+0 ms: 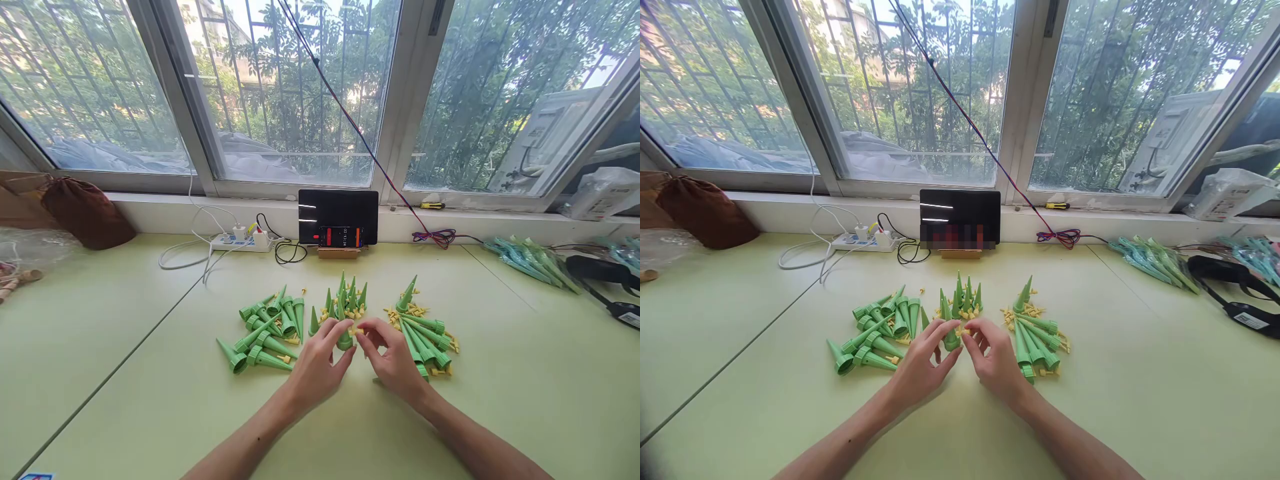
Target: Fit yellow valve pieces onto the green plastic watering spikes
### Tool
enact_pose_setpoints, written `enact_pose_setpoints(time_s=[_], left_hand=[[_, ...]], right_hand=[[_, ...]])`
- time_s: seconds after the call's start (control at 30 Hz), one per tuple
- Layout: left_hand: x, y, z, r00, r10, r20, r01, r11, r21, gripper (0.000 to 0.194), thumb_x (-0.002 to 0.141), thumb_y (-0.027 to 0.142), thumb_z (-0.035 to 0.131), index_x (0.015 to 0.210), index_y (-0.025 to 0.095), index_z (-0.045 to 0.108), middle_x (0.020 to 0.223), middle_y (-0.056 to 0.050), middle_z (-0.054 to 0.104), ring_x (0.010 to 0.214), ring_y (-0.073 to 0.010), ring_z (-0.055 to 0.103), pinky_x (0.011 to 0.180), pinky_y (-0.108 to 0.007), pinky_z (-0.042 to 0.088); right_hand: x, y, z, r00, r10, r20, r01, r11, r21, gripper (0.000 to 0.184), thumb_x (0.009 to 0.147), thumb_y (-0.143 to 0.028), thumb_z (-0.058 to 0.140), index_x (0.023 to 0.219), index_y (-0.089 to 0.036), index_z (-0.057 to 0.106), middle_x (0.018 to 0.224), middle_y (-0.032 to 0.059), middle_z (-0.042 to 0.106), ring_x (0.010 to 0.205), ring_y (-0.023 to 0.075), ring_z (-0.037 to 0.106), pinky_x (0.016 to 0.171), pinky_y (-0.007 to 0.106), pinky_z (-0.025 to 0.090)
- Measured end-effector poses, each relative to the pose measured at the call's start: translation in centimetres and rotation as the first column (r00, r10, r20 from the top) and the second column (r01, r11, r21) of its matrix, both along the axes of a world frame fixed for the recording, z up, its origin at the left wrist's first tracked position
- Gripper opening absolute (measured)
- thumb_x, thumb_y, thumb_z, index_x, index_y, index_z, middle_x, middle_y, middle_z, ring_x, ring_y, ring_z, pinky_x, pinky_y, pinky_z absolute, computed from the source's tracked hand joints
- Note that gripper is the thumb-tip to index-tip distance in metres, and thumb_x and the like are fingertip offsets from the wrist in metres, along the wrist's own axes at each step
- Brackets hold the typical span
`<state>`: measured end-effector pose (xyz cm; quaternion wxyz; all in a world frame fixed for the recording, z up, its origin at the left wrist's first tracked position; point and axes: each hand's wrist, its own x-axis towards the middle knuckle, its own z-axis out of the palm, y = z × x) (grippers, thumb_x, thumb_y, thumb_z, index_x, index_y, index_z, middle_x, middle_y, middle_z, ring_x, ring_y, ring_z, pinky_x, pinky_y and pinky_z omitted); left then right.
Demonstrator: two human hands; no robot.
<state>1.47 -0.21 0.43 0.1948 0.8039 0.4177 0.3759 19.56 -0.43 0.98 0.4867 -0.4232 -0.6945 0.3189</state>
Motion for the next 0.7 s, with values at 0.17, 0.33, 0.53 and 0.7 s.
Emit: enact_pose_setpoints(time_s=[0.17,0.33,0.53,0.7], left_hand=[[-0.06,-0.06,0.14,1.0,0.004,-0.008,-0.004,1.0,0.007,0.035,0.096,0.024,0.056,0.13,0.028,0.052,0.109,-0.003,0.061,0.06,-0.0083,0.057,0.061,-0.025,0.054],[-0.06,-0.02,0.08,1.0,0.005,-0.017,-0.005,1.0,0.009,0.035,0.095,0.024,0.057,0.129,0.028,0.052,0.109,-0.003,0.061,0.059,-0.0082,0.056,0.061,-0.025,0.054],[-0.02,0.01,-0.07,1.0,-0.005,0.001,0.006,1.0,-0.006,0.036,0.095,0.024,0.057,0.131,0.029,0.051,0.109,-0.004,0.059,0.062,-0.0088,0.057,0.061,-0.025,0.054],[0.02,-0.08,0.0,1.0,-0.022,0.02,0.023,1.0,-0.014,0.036,0.096,0.024,0.056,0.131,0.028,0.05,0.11,-0.005,0.059,0.064,-0.0093,0.058,0.061,-0.025,0.055]], right_hand=[[0.04,0.02,-0.02,1.0,0.007,0.009,-0.007,1.0,-0.015,0.022,0.1,-0.039,0.054,0.1,-0.02,0.065,0.078,0.0031,0.063,0.066,0.0156,0.058,0.06,0.026,0.049],[0.04,0.05,-0.23,1.0,0.005,0.014,-0.004,1.0,-0.019,0.024,0.1,-0.04,0.053,0.098,-0.019,0.066,0.079,0.0038,0.066,0.067,0.016,0.059,0.061,0.027,0.05],[0.06,0.16,-0.18,1.0,-0.007,0.012,0.008,1.0,-0.011,0.025,0.1,-0.04,0.054,0.097,-0.019,0.067,0.077,0.0035,0.066,0.065,0.0155,0.058,0.06,0.026,0.049],[0.03,0.08,0.07,1.0,-0.016,0.015,0.016,1.0,0.009,0.027,0.1,-0.041,0.053,0.094,-0.019,0.068,0.075,0.0036,0.067,0.063,0.0154,0.059,0.059,0.026,0.05]])
